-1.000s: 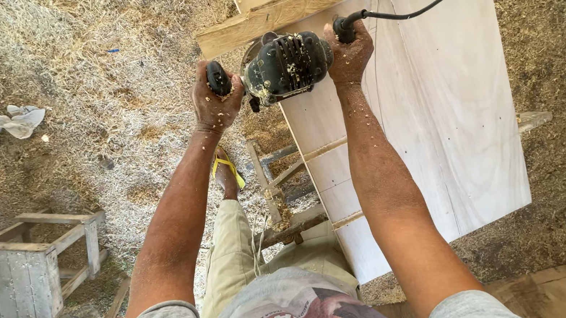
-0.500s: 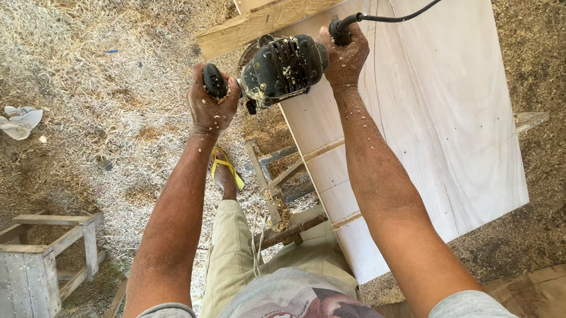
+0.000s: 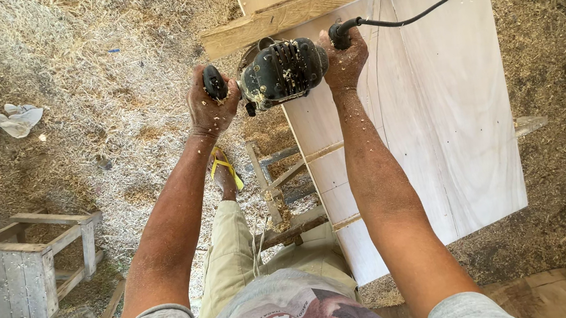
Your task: The person uses a handheld router to cut a groove along a plywood panel, then hammers a thin wooden strip into place on the panel. They measure the panel with a tape measure, mark it with a pencil, and reposition the strip while working.
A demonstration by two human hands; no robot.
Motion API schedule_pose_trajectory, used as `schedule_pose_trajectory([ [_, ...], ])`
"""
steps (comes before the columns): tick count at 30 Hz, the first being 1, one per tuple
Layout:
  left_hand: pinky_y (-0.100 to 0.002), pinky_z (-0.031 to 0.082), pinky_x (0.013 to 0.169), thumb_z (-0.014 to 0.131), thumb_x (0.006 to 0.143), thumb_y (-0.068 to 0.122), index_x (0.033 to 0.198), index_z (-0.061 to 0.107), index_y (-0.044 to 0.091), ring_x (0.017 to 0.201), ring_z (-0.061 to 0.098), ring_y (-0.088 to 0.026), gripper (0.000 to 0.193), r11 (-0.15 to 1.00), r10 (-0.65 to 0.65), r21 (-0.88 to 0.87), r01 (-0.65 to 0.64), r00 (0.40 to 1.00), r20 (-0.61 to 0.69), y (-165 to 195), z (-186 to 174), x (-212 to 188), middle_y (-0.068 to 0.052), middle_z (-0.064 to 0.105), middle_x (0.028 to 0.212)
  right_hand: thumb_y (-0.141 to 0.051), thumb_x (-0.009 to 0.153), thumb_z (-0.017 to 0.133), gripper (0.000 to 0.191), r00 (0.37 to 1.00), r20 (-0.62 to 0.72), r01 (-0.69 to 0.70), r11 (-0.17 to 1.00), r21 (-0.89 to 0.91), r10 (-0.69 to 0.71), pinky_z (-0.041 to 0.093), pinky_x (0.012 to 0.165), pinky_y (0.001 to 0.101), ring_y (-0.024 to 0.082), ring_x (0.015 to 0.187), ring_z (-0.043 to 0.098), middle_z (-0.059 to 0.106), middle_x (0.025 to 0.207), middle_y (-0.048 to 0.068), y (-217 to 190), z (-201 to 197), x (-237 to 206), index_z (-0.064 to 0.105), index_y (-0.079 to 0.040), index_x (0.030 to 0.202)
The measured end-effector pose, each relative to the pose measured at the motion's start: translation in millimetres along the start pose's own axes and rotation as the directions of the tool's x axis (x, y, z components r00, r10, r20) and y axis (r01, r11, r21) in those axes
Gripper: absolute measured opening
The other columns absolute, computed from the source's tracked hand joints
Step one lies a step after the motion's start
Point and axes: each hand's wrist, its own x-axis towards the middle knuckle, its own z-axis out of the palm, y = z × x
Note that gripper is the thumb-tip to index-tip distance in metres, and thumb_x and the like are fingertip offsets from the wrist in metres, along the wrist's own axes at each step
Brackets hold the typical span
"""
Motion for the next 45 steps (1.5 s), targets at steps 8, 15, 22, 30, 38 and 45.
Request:
schedule_pose_trajectory([
  [8,-0.033,0.063,0.071,0.073,0.095,0.013,0.111,0.049,0.01,0.08,0.075,-0.016,0.03,1.0,-0.015,0.01,0.015,1.0,-0.019,-6.8,-9.8,-6.2,-0.006,0.072,0.089,-0.006,0.087,0.079,0.015,1.0,0.019,-0.016,0.999,0.03,0.016,0.053,0.067,0.0248,0.008,0.07,0.06,0.061,0.075,-0.001,-11.1,7.5,-7.3,0.065,-0.003,0.091],
  [15,-0.029,0.067,0.068,0.068,0.096,0.008,0.116,0.052,0.01,0.08,0.075,-0.014,0.026,0.998,-0.008,-0.069,0.004,0.999,-0.046,-10.6,-37.1,-16.5,-0.006,0.07,0.089,-0.008,0.087,0.075,0.014,0.994,0.112,-0.034,0.99,0.139,0.018,0.057,0.072,0.0254,0.01,0.076,0.068,0.069,0.083,0.0,-31.4,19.8,-26.0,0.07,-0.006,0.099],
  [22,-0.03,0.056,0.055,0.071,0.094,0.009,0.104,0.053,0.007,0.067,0.064,-0.012,0.021,0.992,-0.095,0.082,0.096,0.995,-0.013,21.7,-60.2,-36.7,-0.005,0.063,0.082,-0.023,0.084,0.077,0.02,0.966,0.109,-0.243,0.966,0.082,0.234,0.057,0.074,0.0287,0.011,0.074,0.068,0.074,0.08,0.002,-56.4,-1.0,-60.2,0.077,-0.006,0.096],
  [30,-0.033,0.057,0.043,0.064,0.082,0.023,0.102,0.062,0.002,0.054,0.062,-0.016,0.029,0.824,-0.558,0.105,0.557,0.766,0.319,67.2,49.1,-35.7,-0.005,0.065,0.073,-0.038,0.073,0.075,0.036,0.83,0.01,-0.487,0.733,-0.474,0.558,0.059,0.077,0.0379,0.024,0.076,0.076,0.077,0.08,0.012,-21.0,-149.7,-53.0,0.078,-0.009,0.093],
  [38,-0.042,0.057,0.055,0.07,0.081,0.036,0.091,0.074,-0.003,0.062,0.068,-0.025,0.041,0.652,-0.699,0.145,0.744,0.517,0.494,109.1,227.9,-120.1,-0.018,0.074,0.08,-0.041,0.076,0.078,0.039,0.73,-0.056,-0.486,0.459,-0.744,0.681,0.06,0.079,0.0403,0.026,0.079,0.076,0.077,0.083,0.014,33.7,-321.4,-52.9,0.08,-0.008,0.096],
  [45,-0.045,0.059,0.074,0.07,0.081,0.047,0.092,0.075,-0.008,0.083,0.076,-0.035,0.056,0.628,-0.76,0.31,0.714,0.475,0.444,144.3,271.3,-167.3,-0.026,0.076,0.089,-0.04,0.08,0.079,0.04,0.703,-0.077,-0.469,0.379,-0.798,0.707,0.063,0.078,0.0427,0.03,0.084,0.077,0.077,0.091,0.017,44.5,-376.0,-70.8,0.079,-0.011,0.107],
])
